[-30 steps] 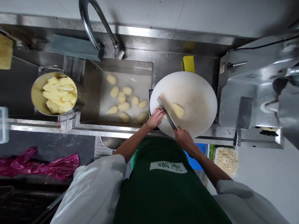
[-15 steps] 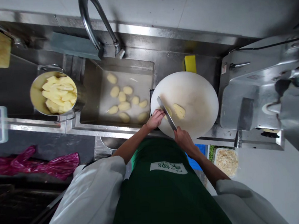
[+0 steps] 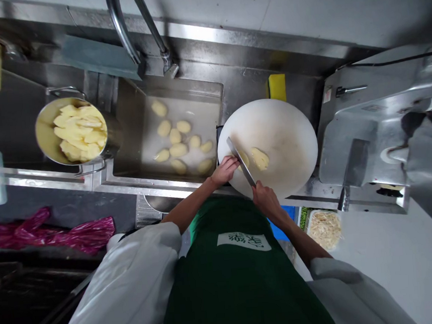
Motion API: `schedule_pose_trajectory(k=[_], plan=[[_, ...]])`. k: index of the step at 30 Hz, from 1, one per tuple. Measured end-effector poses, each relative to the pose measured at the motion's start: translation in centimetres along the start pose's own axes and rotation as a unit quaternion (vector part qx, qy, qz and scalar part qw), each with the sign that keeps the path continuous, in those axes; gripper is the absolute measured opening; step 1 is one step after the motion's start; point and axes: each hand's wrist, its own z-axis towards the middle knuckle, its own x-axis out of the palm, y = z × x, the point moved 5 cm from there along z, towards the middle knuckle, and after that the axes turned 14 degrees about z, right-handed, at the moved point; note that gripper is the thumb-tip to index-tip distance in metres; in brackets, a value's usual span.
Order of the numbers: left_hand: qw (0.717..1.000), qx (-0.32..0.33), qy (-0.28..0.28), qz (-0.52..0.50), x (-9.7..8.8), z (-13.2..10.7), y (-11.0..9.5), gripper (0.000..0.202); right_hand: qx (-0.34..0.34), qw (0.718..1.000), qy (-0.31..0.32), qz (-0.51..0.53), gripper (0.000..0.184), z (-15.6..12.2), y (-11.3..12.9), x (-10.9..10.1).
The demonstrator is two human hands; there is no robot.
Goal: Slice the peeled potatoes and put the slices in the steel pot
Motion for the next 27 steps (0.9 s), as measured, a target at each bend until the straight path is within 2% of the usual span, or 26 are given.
schedule_pose_trajectory(k=[8,17,24,27], plan=[[1.0,-0.006,-0.006,-0.006,-0.1,0.0,-0.1,0.033,-0.006,1.0,0.002,-0.001,0.025,-1.2,-0.3,-1.1],[1.0,-0.008,-0.011,-0.024,-0.2,-0.4,0.3,0.03,-0.006,1.0,0.005,-0.001,0.027,1.3,-0.1,0.4],[1.0,-0.001,0.01,-0.02,0.1,-0.2,0.2,0.032,-0.017,1.0,-0.006,0.004,0.025,-0.9,-0.2,-1.1],[1.0,-0.001,0.014,-0.01,0.2,-0.2,0.2,0.033,-0.009,1.0,-0.002,0.0,0.023,-0.9,-0.2,-1.1]])
